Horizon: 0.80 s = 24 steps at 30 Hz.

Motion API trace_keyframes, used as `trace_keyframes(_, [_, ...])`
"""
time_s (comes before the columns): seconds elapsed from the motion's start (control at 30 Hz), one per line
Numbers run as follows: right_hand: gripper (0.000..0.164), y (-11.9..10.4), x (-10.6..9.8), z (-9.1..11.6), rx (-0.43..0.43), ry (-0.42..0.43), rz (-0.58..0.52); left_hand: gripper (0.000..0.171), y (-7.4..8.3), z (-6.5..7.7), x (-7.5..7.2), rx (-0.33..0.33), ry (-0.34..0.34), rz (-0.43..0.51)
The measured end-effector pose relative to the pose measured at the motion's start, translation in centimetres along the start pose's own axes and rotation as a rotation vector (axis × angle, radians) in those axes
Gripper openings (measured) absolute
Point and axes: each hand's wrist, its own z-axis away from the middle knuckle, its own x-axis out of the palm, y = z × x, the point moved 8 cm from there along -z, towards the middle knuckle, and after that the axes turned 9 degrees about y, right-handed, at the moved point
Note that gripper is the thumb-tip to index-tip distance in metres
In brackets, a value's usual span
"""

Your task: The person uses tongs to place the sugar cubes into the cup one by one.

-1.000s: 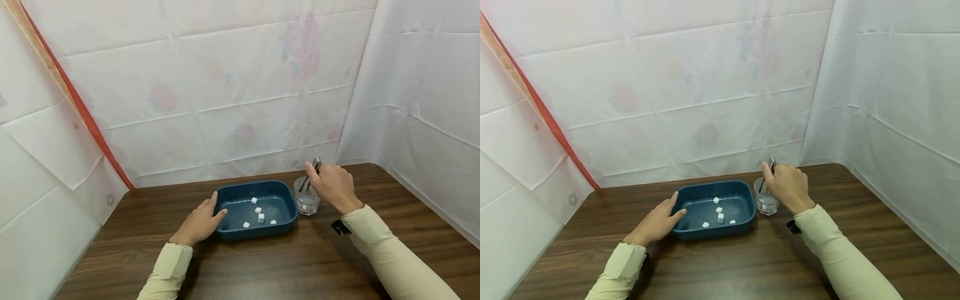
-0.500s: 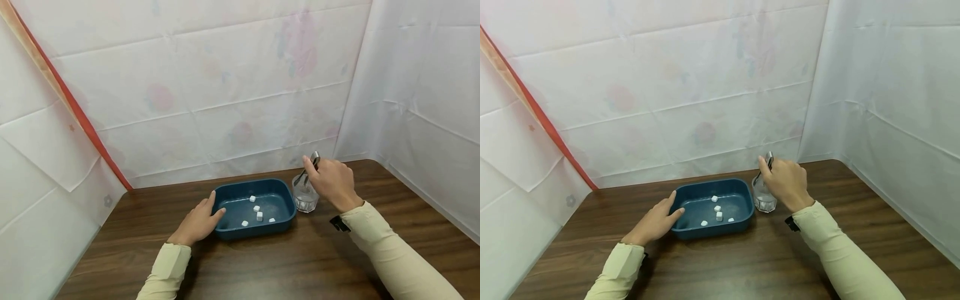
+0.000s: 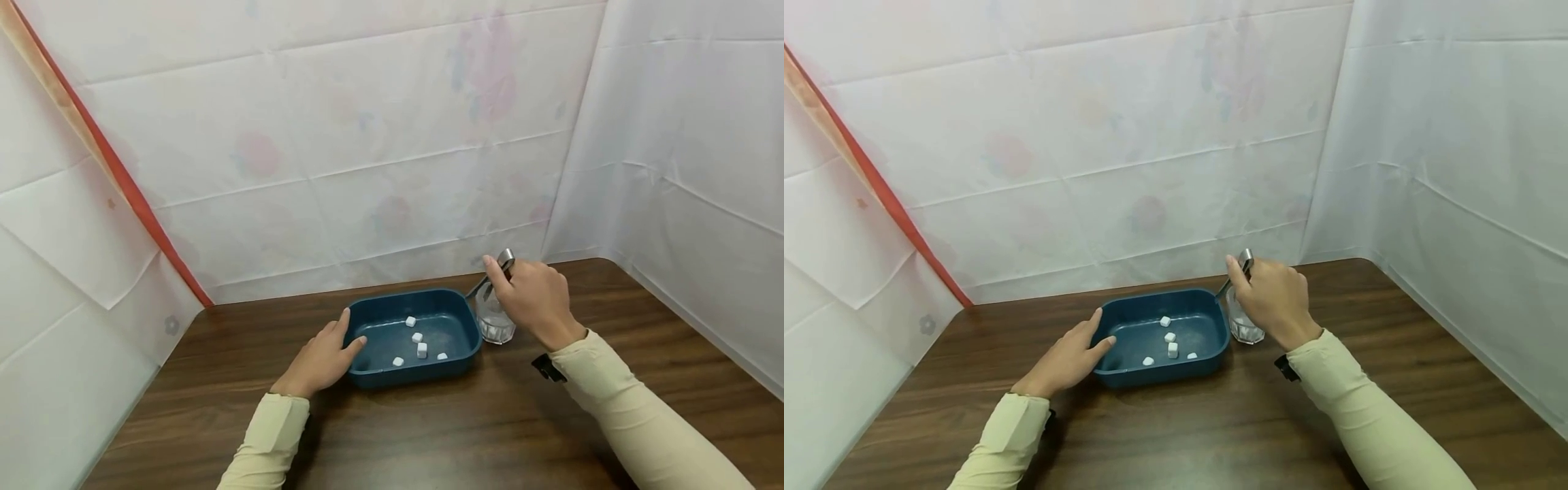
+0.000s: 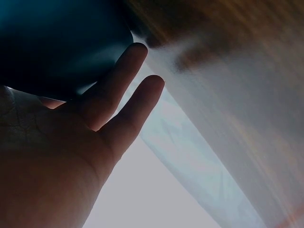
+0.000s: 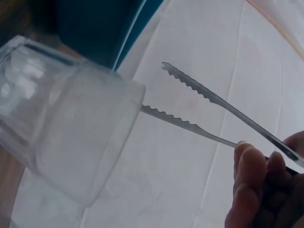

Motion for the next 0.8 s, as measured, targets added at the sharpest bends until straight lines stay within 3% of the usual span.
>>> trace_keyframes(0.2, [0.063, -0.1, 0.0, 0.6, -0.009, 0.0, -0.024, 0.078, 0.3, -0.2, 0.5, 0.004, -0.013, 0.005])
trace_keyframes(0.47, [0.059, -0.1, -0.4, 0.9, -0.045, 0.062, -0.044, 0.078, 0.5, -0.2, 0.9, 0.008, -0.011, 0.005])
trace_keyframes(0.8, [0.062, -0.8, 0.3, 1.2, -0.024, 0.001, -0.103, 0.078, 0.4, -0.3, 0.8, 0.004, -0.013, 0.003])
